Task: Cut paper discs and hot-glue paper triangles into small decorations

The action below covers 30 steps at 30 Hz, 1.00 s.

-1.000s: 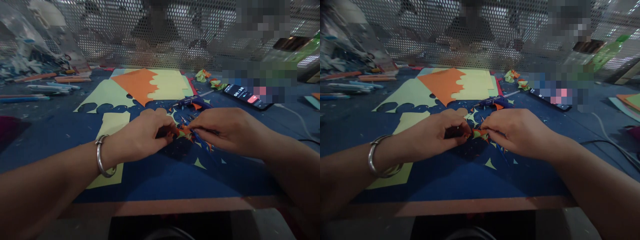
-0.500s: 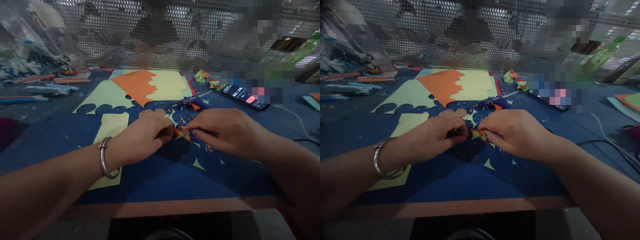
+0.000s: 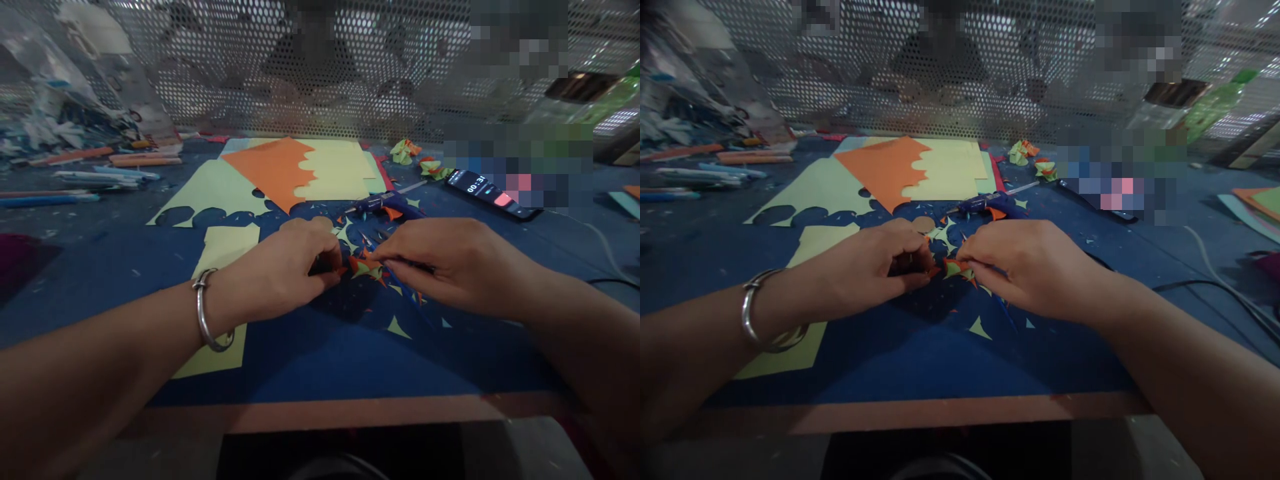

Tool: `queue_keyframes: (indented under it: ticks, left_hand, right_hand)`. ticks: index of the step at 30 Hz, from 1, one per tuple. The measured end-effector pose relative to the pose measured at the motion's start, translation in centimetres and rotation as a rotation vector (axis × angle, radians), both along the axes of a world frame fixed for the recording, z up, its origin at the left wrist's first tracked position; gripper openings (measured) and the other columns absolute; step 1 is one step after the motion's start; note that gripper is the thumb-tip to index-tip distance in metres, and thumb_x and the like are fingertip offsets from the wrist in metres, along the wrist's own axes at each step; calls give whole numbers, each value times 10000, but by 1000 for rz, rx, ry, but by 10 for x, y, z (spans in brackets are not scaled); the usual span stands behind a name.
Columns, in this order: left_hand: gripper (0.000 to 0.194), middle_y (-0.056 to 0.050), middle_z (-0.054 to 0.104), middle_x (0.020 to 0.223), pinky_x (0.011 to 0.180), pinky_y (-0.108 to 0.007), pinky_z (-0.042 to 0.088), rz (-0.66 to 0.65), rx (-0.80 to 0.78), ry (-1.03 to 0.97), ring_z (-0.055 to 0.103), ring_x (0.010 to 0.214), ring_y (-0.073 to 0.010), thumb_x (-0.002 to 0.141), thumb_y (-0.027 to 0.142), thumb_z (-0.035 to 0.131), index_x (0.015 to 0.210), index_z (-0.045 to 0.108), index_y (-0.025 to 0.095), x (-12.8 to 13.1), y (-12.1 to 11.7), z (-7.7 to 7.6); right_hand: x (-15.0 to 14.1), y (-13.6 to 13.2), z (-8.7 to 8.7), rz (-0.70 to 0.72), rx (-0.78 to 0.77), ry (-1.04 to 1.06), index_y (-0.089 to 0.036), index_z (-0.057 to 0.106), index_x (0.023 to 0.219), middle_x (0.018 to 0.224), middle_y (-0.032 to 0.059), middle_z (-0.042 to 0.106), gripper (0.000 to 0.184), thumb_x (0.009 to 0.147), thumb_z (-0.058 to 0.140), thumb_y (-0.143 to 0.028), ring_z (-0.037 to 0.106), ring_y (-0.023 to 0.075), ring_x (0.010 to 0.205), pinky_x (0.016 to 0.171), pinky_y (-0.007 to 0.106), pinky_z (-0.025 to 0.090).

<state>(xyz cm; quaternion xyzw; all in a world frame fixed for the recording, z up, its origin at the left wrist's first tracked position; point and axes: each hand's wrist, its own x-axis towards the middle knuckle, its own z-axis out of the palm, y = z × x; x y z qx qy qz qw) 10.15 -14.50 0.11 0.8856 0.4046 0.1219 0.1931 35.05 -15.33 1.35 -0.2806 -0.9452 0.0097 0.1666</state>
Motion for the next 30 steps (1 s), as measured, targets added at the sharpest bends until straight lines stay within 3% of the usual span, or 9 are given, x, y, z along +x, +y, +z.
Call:
queue_keyframes:
  ticks: [11, 17, 25, 30]
  left_hand:
    - [77, -40, 587, 929, 619, -292, 374, 0, -6, -6, 531, 718, -154, 828, 238, 642, 822, 695, 183, 0, 2, 1]
    - [86, -36, 614, 885, 608, -288, 369, -7, 34, -25, 537, 675, -139, 834, 218, 618, 787, 675, 172, 2, 5, -2]
    - [90, 33, 673, 740, 617, -246, 444, 69, -81, -325, 632, 674, -118, 847, 147, 580, 829, 653, 196, 1, -7, 3]
    - [75, 4, 699, 850, 661, -247, 507, 65, -134, -516, 674, 731, -129, 839, 149, 606, 881, 654, 188, 2, -8, -1]
  right_hand:
    - [-1, -1, -2, 2, -23, 1, -203, 711, 1070, 960, 67, 745, 241, 986, 487, -236, 698, 202, 880, 765, 329, 515]
    - [-2, 0, -5, 28, -10, 1, -150, 712, 1058, 904, 68, 729, 230, 975, 506, -206, 688, 195, 833, 735, 324, 503]
    - [-8, -4, -1, -40, -54, 99, -161, 714, 1021, 936, 56, 756, 213, 964, 513, -202, 705, 173, 845, 724, 290, 505]
    - [-10, -7, -3, -127, -126, 221, -178, 721, 1019, 886, 16, 752, 179, 938, 569, -226, 691, 129, 764, 672, 241, 498]
